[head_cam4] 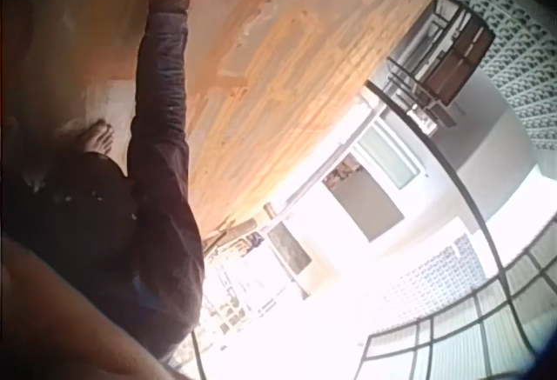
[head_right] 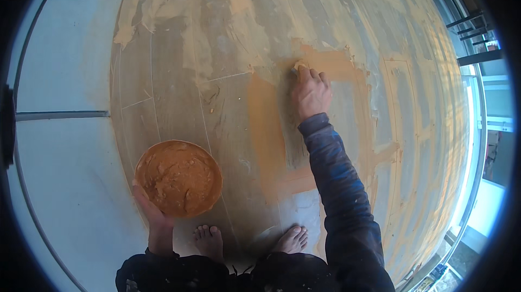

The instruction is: The person applies a brown paste from a bowl to the gaps between wood-look floor tiles using a small scraper, then smooths the paste over the tile surfaces by hand and with the scraper.

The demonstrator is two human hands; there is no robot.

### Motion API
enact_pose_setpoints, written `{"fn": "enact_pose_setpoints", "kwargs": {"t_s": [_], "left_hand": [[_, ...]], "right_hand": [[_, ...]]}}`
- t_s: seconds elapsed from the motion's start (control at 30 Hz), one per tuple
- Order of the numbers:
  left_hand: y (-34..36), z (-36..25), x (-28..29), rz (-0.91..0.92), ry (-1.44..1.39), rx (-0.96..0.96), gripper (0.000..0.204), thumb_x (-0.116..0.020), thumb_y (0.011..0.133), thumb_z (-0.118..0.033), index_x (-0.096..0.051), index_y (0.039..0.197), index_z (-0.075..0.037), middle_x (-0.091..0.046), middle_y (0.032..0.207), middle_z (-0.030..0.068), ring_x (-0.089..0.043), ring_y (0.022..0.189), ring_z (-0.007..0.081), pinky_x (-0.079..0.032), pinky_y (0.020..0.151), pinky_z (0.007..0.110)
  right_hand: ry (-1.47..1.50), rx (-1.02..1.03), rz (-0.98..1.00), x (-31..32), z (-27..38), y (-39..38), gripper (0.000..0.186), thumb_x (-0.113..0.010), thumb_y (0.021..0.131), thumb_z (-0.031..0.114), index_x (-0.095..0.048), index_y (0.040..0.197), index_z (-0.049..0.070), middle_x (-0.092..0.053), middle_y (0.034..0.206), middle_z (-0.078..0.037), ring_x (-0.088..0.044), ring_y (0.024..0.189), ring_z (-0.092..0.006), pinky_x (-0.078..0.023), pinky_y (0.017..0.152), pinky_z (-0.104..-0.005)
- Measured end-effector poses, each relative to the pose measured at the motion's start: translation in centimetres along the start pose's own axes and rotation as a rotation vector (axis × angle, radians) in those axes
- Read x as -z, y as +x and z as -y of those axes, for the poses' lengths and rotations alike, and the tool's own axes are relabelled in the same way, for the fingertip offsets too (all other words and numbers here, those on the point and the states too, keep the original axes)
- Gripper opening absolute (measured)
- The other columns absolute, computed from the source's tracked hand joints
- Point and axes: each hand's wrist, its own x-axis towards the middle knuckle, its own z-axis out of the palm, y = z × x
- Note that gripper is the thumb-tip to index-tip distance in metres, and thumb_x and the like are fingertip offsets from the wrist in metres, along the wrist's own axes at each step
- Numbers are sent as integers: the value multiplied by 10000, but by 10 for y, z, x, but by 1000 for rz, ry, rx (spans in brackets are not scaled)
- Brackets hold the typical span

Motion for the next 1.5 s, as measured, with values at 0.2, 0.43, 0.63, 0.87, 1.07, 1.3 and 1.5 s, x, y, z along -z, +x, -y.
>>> {"fn": "enact_pose_setpoints", "kwargs": {"t_s": [0.2, 0.43, 0.63, 0.87, 1.07, 1.3, 1.5], "left_hand": [[-7, -5, 25, 179, -118, -6, 677, -280, 1073, -599, -403, 1516, -101, -499, 1487, 114, -520, 1358, 293, -477, 1113, 466], [-11, -13, 52, 24, -126, -11, 666, -257, 1072, -597, -409, 1513, -121, -503, 1482, 109, -516, 1362, 289, -481, 1110, 474], [-3, -29, 71, 17, -163, -43, 685, -251, 1071, -605, -403, 1516, -107, -499, 1488, 112, -518, 1360, 292, -479, 1113, 472], [-12, -52, 72, -82, -231, -123, 699, -270, 1067, -619, -406, 1515, -101, -496, 1489, 117, -519, 1359, 290, -480, 1113, 475], [-10, -43, 68, -5, -164, -63, 695, -274, 1067, -617, -407, 1516, -103, -495, 1492, 111, -518, 1363, 290, -474, 1119, 478], [-11, -41, 64, 64, -220, -19, 667, -258, 1079, -594, -382, 1540, -129, -480, 1514, 99, -496, 1388, 279, -459, 1136, 477], [-13, -38, 76, 21, -214, -47, 690, -276, 1068, -615, -403, 1518, -109, -492, 1499, 108, -510, 1369, 285, -468, 1123, 476]], "right_hand": [[380, -117, 140, -3, 86, 11, 105, -673, 832, 137, -698, 879, 46, -694, 893, -131, -657, 852, -368, -544, 760, -475], [-106, 99, 224, -47, 150, -3, 125, -636, 856, 145, -718, 880, 53, -697, 913, -129, -693, 887, -313, -562, 755, -440], [-44, 194, 280, -73, 240, -10, 154, -605, 857, 114, -725, 910, 32, -702, 971, -147, -698, 914, -321, -571, 764, -432], [320, -169, 327, -30, 211, 7, 146, -678, 854, 175, -711, 936, 58, -709, 934, -169, -685, 940, -374, -542, 818, -487], [-188, -68, 90, -49, 134, 4, 161, -601, 919, 182, -667, 882, 40, -727, 936, -174, -693, 876, -385, -547, 790, -486], [131, 107, 373, -62, 261, -11, 182, -614, 874, 148, -728, 980, 53, -725, 946, -150, -678, 954, -350, -543, 837, -448], [194, -8, 144, -36, 188, 19, 163, -629, 820, 114, -739, 936, 84, -707, 971, -138, -640, 993, -331, -528, 865, -434]]}}
